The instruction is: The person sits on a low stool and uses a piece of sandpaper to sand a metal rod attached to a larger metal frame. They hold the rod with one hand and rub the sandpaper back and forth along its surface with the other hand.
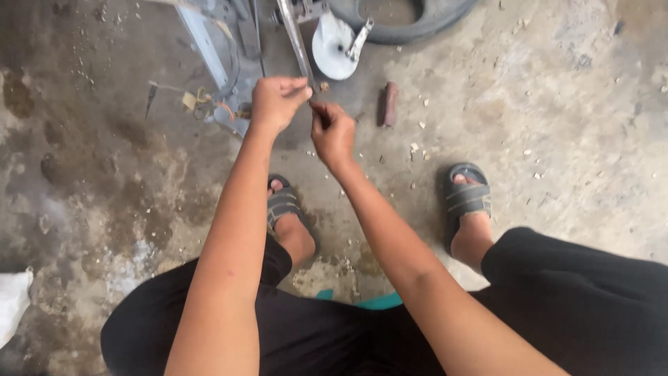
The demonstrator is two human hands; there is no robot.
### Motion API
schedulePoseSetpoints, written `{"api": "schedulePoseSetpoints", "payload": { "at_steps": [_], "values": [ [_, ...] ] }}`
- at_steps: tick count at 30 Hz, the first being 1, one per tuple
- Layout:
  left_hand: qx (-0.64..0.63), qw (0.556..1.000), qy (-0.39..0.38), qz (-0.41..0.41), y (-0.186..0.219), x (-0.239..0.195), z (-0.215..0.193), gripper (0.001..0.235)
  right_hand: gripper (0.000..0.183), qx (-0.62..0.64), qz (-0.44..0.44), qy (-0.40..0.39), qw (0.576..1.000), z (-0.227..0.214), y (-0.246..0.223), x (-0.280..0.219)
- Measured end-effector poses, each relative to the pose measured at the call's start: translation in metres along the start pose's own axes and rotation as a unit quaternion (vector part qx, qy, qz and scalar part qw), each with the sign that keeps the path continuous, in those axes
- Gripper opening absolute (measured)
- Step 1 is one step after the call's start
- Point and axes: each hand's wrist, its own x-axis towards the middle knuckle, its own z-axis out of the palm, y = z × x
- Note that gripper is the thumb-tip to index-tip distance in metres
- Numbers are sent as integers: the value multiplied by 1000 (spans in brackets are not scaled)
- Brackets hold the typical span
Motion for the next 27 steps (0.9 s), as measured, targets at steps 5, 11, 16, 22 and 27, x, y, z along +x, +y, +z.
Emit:
{"api": "schedulePoseSetpoints", "payload": {
  "at_steps": [5, 11, 16, 22, 27],
  "values": [
    [1, 1000, 16, 3, 11, -2, -3, 30, 19, -3, 47, -25, 999, 3, 19, 17],
    [-17, 1000, 9, 4, 14, -12, -4, 29, 18, 51, -5, -118, 992, -11, 29, 28],
    [-30, 1000, 1, -3, 20, -17, -6, 30, 17, 62, -67, -171, 981, -22, 33, 38],
    [-88, 996, -3, -8, 29, -18, -11, 32, 19, 142, -52, -192, 970, -18, 49, 54],
    [-75, 997, 3, 0, 26, -20, -7, 31, 25, 145, -11, -217, 965, -39, 21, 45]
  ]
}}
